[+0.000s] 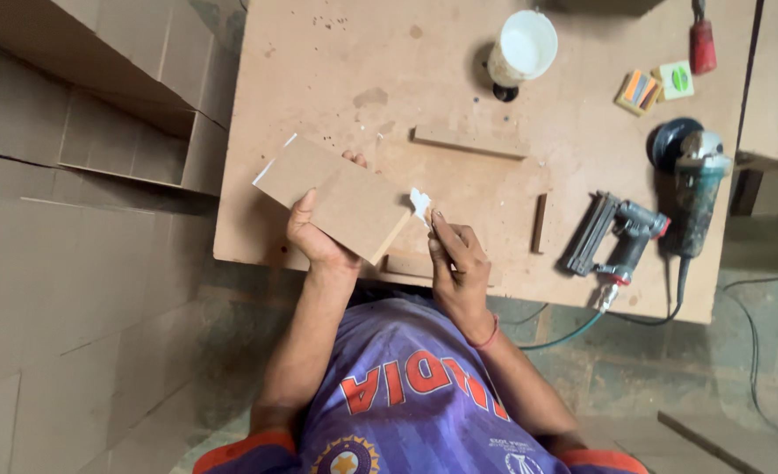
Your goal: The person assembles small wooden boxes by applying glue to the edges of wooden panels and joining them together. They use a nail gun to secure the joints and a sander to smooth the edges. The process is repeated for multiple boxes.
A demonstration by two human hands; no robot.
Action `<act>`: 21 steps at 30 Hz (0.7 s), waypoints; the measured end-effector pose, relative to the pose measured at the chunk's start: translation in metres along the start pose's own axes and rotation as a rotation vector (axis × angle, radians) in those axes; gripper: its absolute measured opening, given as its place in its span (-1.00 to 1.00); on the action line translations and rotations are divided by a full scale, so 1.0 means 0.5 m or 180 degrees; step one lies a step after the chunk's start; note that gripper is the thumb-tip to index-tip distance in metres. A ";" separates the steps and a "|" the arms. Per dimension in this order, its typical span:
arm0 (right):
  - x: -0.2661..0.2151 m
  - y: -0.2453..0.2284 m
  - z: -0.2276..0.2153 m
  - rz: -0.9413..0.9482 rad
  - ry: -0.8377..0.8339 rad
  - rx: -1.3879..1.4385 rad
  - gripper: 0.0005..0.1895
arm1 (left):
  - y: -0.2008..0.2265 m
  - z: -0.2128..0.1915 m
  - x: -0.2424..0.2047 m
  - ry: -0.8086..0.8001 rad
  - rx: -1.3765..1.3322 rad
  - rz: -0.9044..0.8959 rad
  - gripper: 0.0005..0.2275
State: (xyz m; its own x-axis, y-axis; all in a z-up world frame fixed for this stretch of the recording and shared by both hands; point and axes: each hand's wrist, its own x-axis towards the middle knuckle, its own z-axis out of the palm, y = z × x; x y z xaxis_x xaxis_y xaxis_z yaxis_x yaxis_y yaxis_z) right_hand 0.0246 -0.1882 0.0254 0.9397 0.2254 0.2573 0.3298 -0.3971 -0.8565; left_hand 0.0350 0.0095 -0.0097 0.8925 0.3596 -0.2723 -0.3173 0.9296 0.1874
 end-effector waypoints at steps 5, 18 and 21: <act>-0.046 -0.044 -0.013 -0.0750 -0.0369 -0.0385 -0.43 | 0.008 0.010 0.021 -0.0212 -0.0078 0.0018 -0.30; 0.055 -0.030 -0.072 0.0142 0.0132 -0.0830 -0.57 | -0.007 0.036 0.023 -0.0249 0.0049 -0.0198 -0.24; 0.022 -0.059 -0.072 0.0025 -0.0260 -0.0307 -0.47 | -0.004 0.041 0.031 -0.0296 0.0013 -0.0194 -0.24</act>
State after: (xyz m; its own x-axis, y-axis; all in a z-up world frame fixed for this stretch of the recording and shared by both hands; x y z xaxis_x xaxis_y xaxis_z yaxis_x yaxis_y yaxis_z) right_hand 0.0285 -0.2059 0.0697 0.9331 0.2921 0.2100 0.3333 -0.4821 -0.8102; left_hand 0.0559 0.0113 0.0052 0.9360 0.2932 -0.1946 -0.2604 0.9491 0.1772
